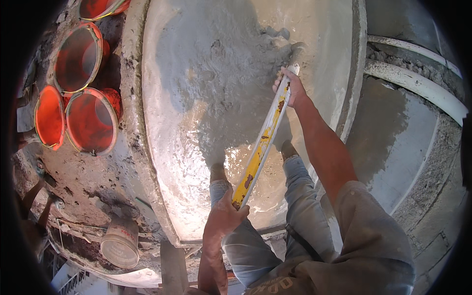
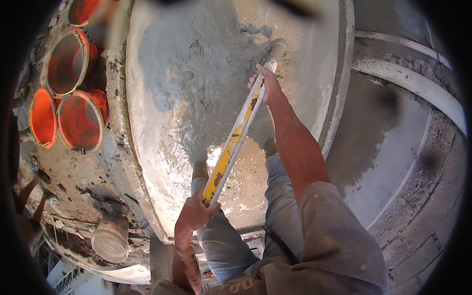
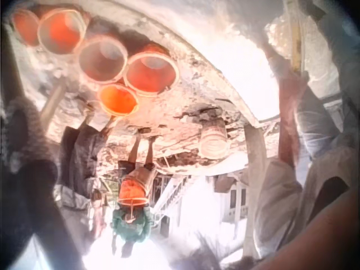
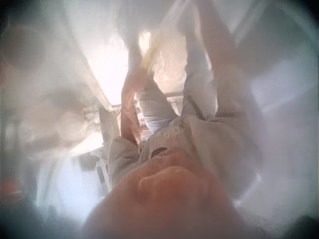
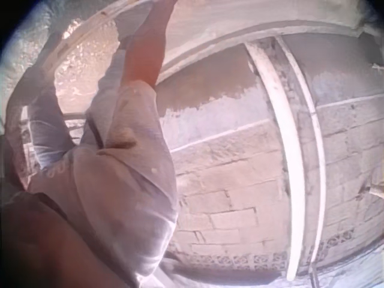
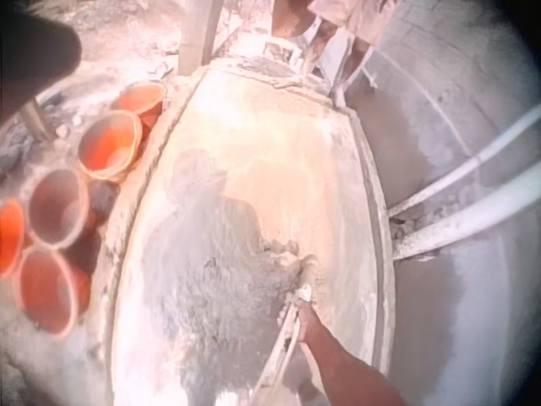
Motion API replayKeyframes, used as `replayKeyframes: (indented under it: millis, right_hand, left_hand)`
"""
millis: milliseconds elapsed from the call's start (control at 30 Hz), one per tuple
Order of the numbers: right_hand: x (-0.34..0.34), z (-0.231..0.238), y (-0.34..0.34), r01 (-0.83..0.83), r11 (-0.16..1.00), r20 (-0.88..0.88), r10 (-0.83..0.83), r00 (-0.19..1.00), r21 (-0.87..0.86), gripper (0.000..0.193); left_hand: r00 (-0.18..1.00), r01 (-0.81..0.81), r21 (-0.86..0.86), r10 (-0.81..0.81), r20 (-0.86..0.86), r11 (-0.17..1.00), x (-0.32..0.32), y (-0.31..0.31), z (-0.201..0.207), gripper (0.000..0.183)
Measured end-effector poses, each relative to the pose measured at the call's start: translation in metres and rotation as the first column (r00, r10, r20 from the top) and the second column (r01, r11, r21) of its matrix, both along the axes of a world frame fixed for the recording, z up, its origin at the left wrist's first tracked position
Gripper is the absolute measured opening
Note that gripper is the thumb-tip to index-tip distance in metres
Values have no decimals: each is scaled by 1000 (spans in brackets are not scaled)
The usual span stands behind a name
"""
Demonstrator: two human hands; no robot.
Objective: The person uses a long straightedge to level and smooth wet concrete on a floor slab. They repeatedly drag the tool across the surface to distribute the material and create a flat finish.
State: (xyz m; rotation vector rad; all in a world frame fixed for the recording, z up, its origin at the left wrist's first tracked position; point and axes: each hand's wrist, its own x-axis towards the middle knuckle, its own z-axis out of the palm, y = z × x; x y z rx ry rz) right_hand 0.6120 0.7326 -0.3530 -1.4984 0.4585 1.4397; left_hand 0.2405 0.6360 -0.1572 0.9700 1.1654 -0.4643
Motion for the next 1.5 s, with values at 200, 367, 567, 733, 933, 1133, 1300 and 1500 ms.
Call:
replayKeyframes:
  millis: [200, 367, 567, 733, 933, 1133, 1300, 1500]
  right_hand:
    - [-183, 52, -98, 139, 988, -38, -142, 989, -72, 21]
    - [-267, 201, -184, -100, 995, 47, 101, 994, -27, 17]
    - [-242, 256, -225, -205, 978, -101, 208, 973, 40, 15]
    - [-204, 143, -162, -118, 960, -360, 19, 933, -255, 18]
    - [-68, 23, -50, -180, 935, -379, 53, 924, -306, 30]
    - [107, 15, 5, -83, 989, -146, 65, 987, -120, 18]
    - [234, 55, 49, -119, 993, 183, 114, 977, 16, 17]
    - [381, 65, 96, -234, 972, 545, 197, 815, -1, 20]
  left_hand:
    - [870, 292, 279, -133, -475, 915, -188, -113, -77, 32]
    - [757, 352, 302, -80, -648, 886, -247, -204, -103, 28]
    - [833, 244, 329, -24, -552, 912, -248, -268, 10, 30]
    - [777, 267, 209, -82, -624, 941, -167, -229, 121, 29]
    - [735, 244, 238, -19, -677, 940, 39, -90, 118, 18]
    - [877, 222, 449, 25, -480, 866, 131, -46, 23, 21]
    - [982, 59, 448, 29, -187, 892, 216, -26, -94, 29]
    - [990, -44, 543, -39, 139, 839, 316, 20, -117, 42]
